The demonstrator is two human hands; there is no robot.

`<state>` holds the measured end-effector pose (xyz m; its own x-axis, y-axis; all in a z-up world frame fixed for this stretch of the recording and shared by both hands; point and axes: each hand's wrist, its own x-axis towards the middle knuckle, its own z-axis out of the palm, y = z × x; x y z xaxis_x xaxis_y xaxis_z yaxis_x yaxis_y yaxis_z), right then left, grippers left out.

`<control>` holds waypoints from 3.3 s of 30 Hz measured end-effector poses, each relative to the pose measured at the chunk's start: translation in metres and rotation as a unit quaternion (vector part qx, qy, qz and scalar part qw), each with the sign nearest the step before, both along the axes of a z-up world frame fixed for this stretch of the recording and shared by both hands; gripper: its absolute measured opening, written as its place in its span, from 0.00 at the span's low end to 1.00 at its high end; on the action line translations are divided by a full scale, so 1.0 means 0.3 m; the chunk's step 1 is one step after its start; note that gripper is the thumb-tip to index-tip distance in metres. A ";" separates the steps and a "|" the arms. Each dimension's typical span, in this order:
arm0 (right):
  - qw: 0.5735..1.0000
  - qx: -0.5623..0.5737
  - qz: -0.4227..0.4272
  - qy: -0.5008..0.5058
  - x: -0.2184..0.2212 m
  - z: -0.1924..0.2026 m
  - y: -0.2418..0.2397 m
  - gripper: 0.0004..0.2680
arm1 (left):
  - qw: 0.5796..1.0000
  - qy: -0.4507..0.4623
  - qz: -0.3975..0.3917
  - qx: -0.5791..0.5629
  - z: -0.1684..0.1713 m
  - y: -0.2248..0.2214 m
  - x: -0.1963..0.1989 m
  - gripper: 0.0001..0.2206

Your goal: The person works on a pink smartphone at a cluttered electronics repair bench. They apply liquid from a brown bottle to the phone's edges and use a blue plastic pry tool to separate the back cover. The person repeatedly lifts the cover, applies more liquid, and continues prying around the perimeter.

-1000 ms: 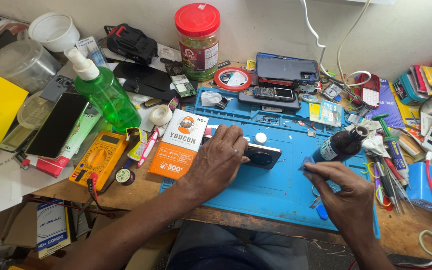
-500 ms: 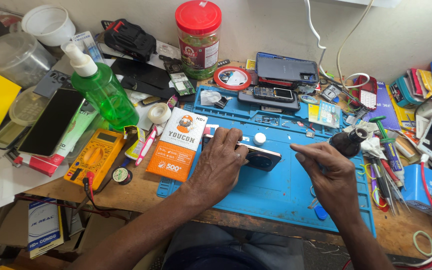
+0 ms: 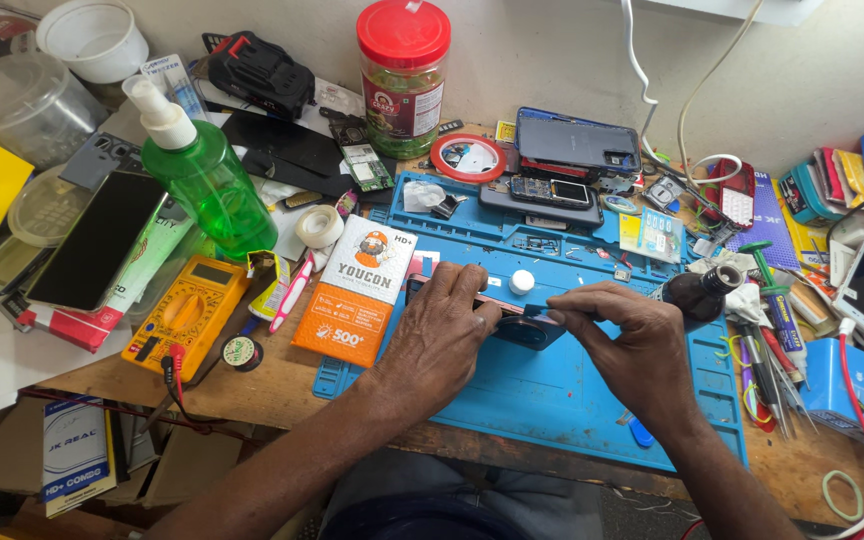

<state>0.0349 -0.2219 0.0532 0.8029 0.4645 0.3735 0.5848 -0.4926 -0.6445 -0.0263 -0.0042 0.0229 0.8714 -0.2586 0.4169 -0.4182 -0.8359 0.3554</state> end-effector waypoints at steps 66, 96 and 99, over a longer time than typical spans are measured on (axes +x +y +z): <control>0.940 -0.300 0.037 -0.157 -0.020 0.061 0.071 0.04 | 1.000 -0.021 -0.009 -0.004 0.006 0.005 0.044 0.05; 0.991 -0.082 -0.004 -0.102 -0.038 -0.066 -0.021 0.03 | 1.000 -0.015 -0.024 -0.004 0.002 0.014 0.062 0.05; 0.996 -0.026 -0.024 -0.085 -0.049 -0.098 -0.025 0.03 | 1.000 0.001 -0.020 0.002 -0.003 0.008 0.059 0.05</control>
